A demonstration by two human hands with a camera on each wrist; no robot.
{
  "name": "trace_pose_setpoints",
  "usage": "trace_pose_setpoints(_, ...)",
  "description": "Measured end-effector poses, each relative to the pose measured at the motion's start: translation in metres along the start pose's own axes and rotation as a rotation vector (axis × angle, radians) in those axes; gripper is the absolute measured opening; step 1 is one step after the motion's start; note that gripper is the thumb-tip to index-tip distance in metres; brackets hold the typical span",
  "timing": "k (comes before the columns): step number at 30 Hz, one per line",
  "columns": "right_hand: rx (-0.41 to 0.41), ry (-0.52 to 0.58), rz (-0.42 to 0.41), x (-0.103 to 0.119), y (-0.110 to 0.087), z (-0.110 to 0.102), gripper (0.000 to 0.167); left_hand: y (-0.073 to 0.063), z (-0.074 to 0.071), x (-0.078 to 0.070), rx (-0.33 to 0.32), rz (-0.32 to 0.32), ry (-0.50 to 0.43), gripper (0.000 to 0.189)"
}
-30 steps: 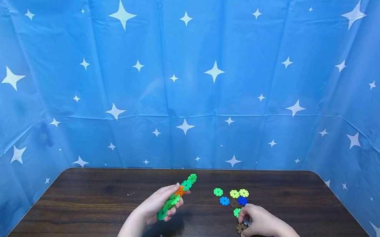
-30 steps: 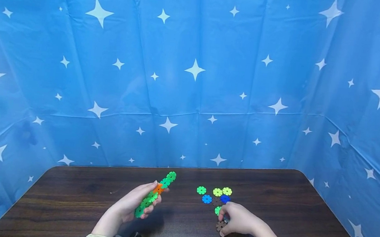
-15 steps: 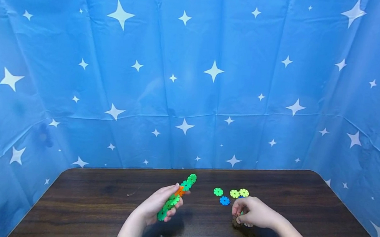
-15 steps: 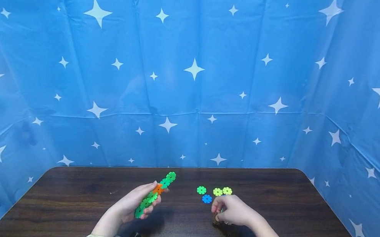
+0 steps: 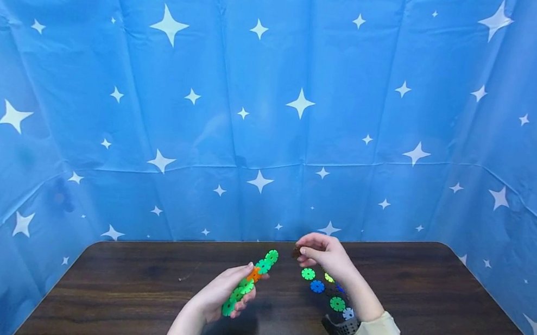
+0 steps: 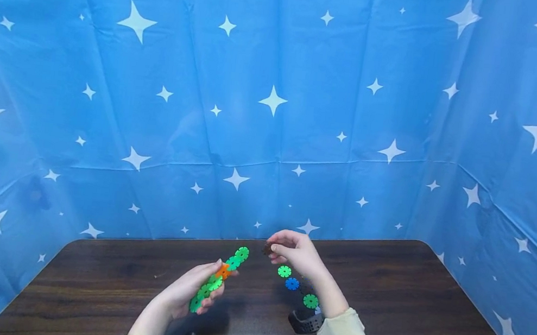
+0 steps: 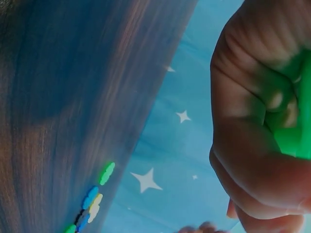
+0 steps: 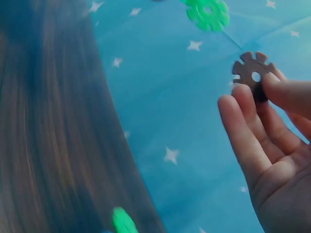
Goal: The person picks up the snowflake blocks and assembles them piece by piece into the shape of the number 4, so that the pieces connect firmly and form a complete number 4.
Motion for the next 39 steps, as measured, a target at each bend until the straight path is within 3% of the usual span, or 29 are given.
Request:
trace_pose_setpoints(5,-0.061,0.281,0.014,-0.007,0.007,0.014,0.016,0.0,0.0,0.001,-0.006,-0.003,-0.005,0.067)
trace_pose_setpoints(9,-0.074,0.391,-0.006,-0.008,0.01,0.025,0.009,0.0,0.0,0.001,-0.007,-0.005,-0.016,0.066)
trace_pose_setpoints(25,-0.001,0.424,-0.119,0.0,0.007,0.038,0.02,0.0,0.0,-0.001,-0.002,-0.012,-0.041,0.072)
trace_pose_setpoints(39,-0.004,0.483,-0.198,0.002,0.006,0.035,0.024,-0.001,0.0,-0.003,-0.019,-0.002,-0.045,0.07)
Point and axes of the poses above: each hand's wrist, its own y-axis towards the middle knuckle, its own z-axis out of the palm, x = y × z, the point moved 10 cm from there along y, towards the middle knuckle, and after that the axes turned 15 degrees about -y, right-handed, at the moved point
